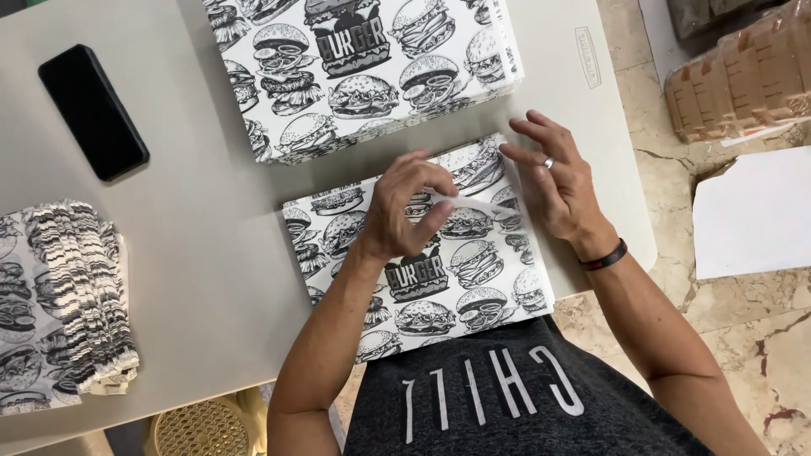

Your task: Folding printed paper sheets into a specific rectangular shape on a table.

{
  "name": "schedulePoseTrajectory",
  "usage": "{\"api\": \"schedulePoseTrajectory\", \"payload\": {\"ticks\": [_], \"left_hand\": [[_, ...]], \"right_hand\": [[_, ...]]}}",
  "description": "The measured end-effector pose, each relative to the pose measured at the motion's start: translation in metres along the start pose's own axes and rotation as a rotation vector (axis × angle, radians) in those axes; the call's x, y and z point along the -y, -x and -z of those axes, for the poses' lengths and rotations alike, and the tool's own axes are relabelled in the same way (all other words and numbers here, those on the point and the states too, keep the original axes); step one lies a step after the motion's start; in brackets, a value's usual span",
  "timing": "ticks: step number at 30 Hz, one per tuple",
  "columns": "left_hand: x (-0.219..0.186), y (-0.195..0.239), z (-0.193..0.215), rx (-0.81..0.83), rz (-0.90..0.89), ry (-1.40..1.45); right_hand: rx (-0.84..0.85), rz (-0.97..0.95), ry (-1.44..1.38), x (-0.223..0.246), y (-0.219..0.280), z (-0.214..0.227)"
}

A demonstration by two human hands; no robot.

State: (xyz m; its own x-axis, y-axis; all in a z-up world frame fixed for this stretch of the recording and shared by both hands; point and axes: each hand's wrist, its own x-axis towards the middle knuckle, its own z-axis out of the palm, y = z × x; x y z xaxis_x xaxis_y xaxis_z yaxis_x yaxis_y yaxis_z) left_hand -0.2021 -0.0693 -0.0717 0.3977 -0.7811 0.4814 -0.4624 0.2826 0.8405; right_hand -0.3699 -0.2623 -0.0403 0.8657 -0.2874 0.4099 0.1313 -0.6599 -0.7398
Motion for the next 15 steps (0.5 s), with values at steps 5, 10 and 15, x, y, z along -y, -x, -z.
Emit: {"api": "schedulePoseTrajectory", "payload": {"ticks": [5, 10, 15], "left_hand": [[0.002, 0.001, 0.007, 0.139, -0.019, 0.016], [-0.005, -0.01, 0.011, 0.112, -0.007, -0.285], [-0.021, -0.02, 0.014, 0.073, 0.042, -0.336]], "right_hand": [[0.041, 0.016, 0.132, -0.003, 0.001, -0.004], [0.052, 0.039, 0.175, -0.001, 0.002, -0.007], [0.141, 0.023, 0.238, -0.001, 0.003, -0.009]]}}
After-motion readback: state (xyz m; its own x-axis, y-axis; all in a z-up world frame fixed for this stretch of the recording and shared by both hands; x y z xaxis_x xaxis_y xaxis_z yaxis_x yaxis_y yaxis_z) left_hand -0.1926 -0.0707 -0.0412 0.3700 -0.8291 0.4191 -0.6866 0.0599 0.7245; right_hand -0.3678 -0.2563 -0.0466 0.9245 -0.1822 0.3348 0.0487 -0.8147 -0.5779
